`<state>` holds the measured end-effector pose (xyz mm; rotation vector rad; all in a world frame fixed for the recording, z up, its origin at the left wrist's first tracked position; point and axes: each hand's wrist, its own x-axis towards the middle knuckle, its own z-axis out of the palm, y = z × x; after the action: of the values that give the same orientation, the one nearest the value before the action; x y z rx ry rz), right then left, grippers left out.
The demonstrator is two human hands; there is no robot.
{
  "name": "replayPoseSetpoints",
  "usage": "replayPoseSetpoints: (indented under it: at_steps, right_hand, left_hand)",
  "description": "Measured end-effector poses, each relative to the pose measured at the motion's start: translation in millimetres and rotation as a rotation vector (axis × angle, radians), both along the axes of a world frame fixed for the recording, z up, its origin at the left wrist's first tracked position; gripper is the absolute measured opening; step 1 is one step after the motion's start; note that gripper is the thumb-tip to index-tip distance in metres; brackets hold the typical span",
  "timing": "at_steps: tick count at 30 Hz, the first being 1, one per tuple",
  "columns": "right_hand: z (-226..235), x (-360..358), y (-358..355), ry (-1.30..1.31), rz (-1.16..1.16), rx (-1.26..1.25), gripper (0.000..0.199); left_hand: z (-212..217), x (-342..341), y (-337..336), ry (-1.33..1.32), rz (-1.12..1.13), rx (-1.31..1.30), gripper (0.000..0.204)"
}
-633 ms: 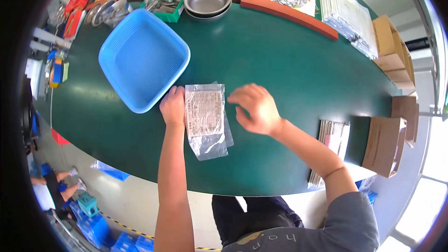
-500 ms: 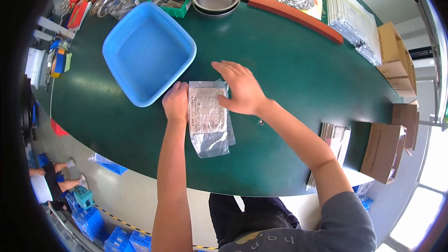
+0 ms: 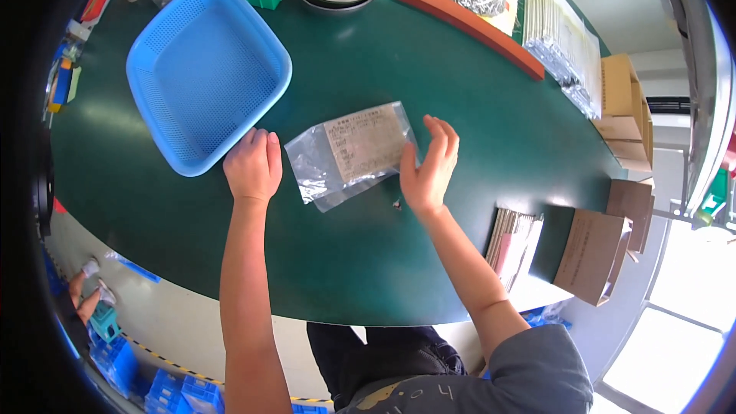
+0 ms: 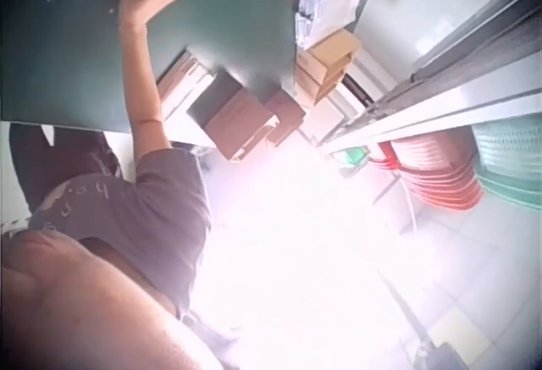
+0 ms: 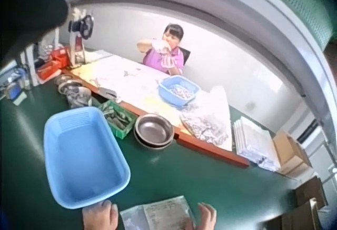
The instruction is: Measuring small mechanical components with a digital caliper at a factory workbench.
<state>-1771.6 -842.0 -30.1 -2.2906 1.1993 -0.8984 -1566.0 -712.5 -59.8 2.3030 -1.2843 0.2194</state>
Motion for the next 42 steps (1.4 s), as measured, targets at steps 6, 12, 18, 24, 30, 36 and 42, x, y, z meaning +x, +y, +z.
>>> replayPoseSetpoints:
  at_steps: [6, 12, 18, 24, 30, 36, 42]
  right_hand:
    - [-3.7, -3.4, 34.8, 0.242, 0.34, -0.118, 0.037]
    - [-11.5, -1.5, 36.8, 0.278, 0.346, -0.135, 0.037]
    - [-10.7, -0.8, 37.7, 0.277, 0.35, -0.151, 0.036]
    - [-9.4, -0.7, 37.5, 0.284, 0.347, -0.144, 0.037]
    - [-8.8, -0.8, 38.0, 0.276, 0.346, -0.139, 0.038]
    - [-3.4, -2.8, 36.9, 0.409, 0.31, -0.095, 0.048]
    - [0.7, -3.9, 48.9, 0.312, 0.261, -0.174, 0.054]
  left_hand:
    - [7.8, 0.3, 1.2, 0.085, -0.064, 0.009, 0.031]
    - [7.4, 0.2, -1.5, 0.036, -0.068, -0.033, 0.035]
    - [9.3, -0.2, -3.2, 0.005, -0.046, -0.009, 0.037]
    - [7.9, -1.4, -3.6, 0.007, -0.033, 0.001, 0.036]
    - [11.0, -3.0, -4.6, 0.002, -0.005, 0.032, 0.033]
    - [21.0, -5.2, -5.4, 0.094, -0.004, 0.121, 0.02]
    - [42.2, -25.2, 24.2, 0.28, -0.024, 0.035, 0.026]
